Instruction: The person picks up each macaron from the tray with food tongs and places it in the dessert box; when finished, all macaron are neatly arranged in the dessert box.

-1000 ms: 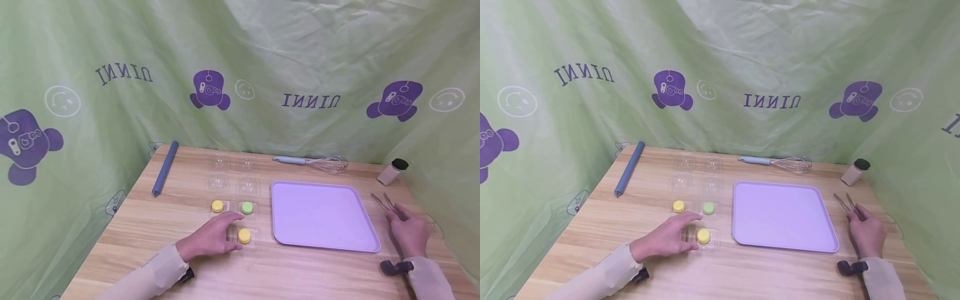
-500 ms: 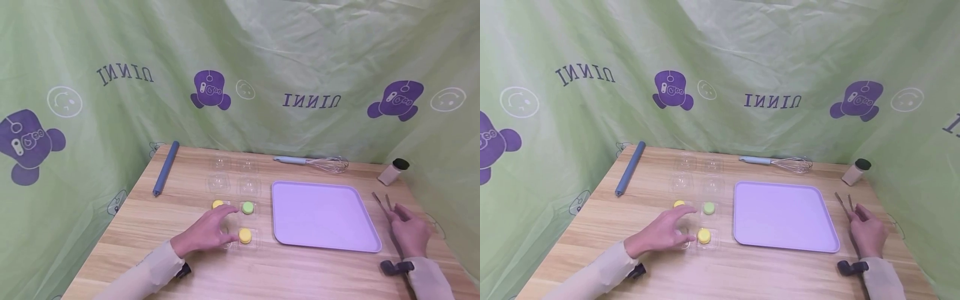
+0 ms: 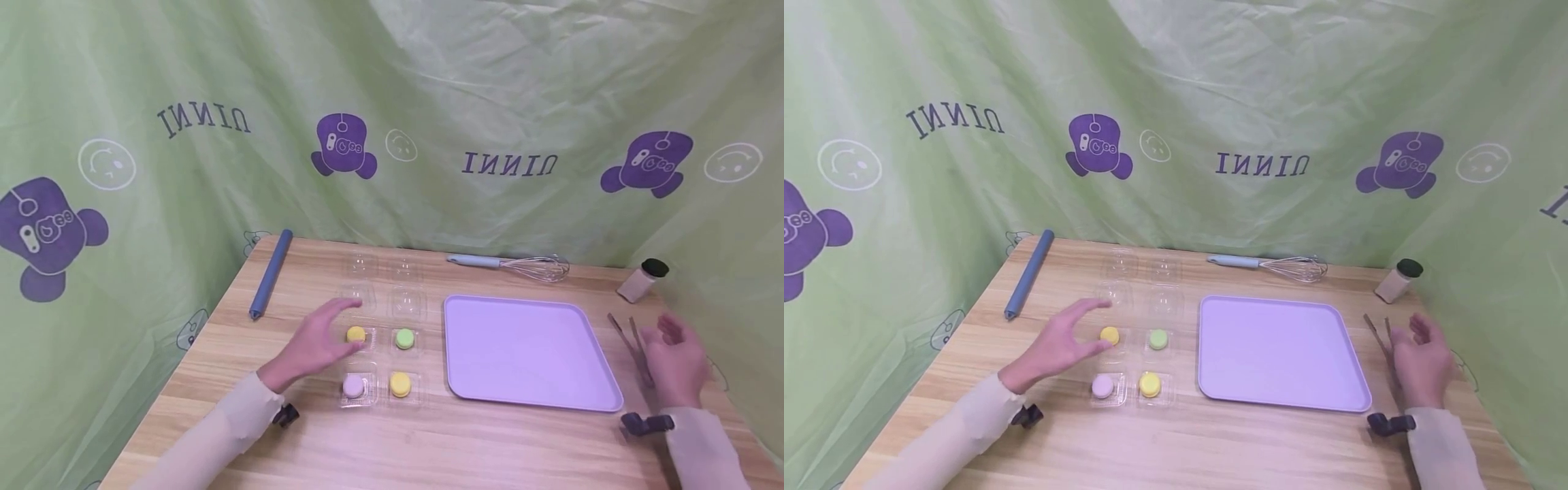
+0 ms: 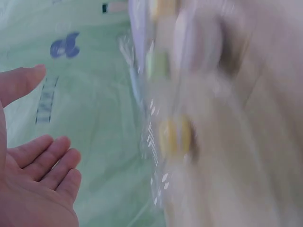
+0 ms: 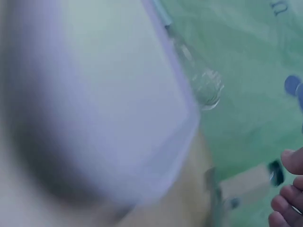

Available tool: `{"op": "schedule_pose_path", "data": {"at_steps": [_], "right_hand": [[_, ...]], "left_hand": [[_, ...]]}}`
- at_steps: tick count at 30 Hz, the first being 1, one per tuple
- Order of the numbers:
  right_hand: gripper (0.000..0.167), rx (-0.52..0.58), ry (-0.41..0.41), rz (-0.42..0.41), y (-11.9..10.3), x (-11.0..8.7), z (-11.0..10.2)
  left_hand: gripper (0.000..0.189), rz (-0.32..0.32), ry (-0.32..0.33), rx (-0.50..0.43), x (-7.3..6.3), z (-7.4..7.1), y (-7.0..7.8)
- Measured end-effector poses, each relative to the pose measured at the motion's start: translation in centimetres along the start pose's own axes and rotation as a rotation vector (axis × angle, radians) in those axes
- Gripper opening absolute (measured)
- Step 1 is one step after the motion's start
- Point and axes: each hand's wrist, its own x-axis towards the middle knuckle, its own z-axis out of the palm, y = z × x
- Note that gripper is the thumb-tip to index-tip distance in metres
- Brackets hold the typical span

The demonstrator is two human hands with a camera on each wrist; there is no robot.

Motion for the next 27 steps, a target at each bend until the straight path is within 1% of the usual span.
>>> {"op": "schedule_pose_path", "data": {"at_steps": [3,6,11,14,16,20,23,27], "right_hand": [[0.066,0.057,0.005,-0.027,-2.1,-0.2,-0.1],[0.072,0.127,0.004,-0.079,-4.5,-0.6,0.2],[0.072,0.284,0.024,-0.230,-9.1,-1.8,1.6],[0.071,0.355,-0.003,-0.318,-11.8,-2.8,2.8],[0.073,0.385,-0.049,-0.378,-13.4,-3.5,3.8],[0.076,0.458,-0.153,-0.491,-16.4,-4.4,6.3],[0.078,0.505,-0.237,-0.542,-18.6,-4.9,8.3],[0.082,0.540,-0.360,-0.591,-21.5,-5.6,11.5]], "left_hand": [[0.078,0.001,0.057,-0.012,0.7,-1.5,-0.8],[0.079,-0.022,0.100,-0.017,1.5,-2.9,-1.7],[0.079,-0.056,0.147,-0.016,2.8,-5.1,-3.1],[0.080,-0.066,0.174,-0.036,3.7,-6.0,-4.1],[0.081,-0.064,0.184,-0.060,4.4,-6.5,-4.8],[0.086,-0.048,0.166,-0.114,6.0,-7.3,-5.7],[0.089,-0.046,0.141,-0.156,7.2,-7.9,-6.0],[0.093,-0.040,0.108,-0.166,8.8,-8.6,-6.2]]}}
